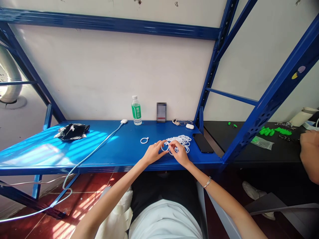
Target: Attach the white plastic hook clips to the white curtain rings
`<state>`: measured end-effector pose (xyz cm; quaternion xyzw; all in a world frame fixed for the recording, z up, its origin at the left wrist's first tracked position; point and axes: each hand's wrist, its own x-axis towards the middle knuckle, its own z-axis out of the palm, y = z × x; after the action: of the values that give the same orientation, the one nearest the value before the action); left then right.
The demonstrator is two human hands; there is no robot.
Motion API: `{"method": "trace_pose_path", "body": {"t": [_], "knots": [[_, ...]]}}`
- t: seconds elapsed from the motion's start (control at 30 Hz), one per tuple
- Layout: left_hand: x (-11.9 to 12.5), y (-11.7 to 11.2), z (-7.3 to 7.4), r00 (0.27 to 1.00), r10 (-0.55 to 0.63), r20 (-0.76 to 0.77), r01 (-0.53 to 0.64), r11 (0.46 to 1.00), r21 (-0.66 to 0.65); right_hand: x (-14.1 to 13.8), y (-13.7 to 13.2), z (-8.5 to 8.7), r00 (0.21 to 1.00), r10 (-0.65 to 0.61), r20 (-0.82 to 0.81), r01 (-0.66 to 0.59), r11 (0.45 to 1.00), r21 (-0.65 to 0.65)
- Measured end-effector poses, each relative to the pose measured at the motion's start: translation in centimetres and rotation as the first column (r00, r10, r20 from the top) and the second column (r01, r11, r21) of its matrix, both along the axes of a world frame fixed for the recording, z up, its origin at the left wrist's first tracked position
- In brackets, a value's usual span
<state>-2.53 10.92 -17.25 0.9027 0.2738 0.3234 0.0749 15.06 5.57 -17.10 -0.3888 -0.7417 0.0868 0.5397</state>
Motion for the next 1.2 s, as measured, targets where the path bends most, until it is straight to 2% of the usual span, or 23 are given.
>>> {"method": "trace_pose_path", "body": {"t": [0.57,1.2], "knots": [[0.01,0.25,-0.37,1.0,0.001,-0.003,-0.001,1.0,0.004,-0.11,-0.06,0.08,1.0,0.001,-0.009,-0.001,1.0,0.008],[0.07,-0.15,-0.04,1.0,-0.003,0.001,0.003,1.0,-0.031,0.05,-0.16,0.22,0.999,0.017,-0.049,-0.018,0.999,-0.04]]}}
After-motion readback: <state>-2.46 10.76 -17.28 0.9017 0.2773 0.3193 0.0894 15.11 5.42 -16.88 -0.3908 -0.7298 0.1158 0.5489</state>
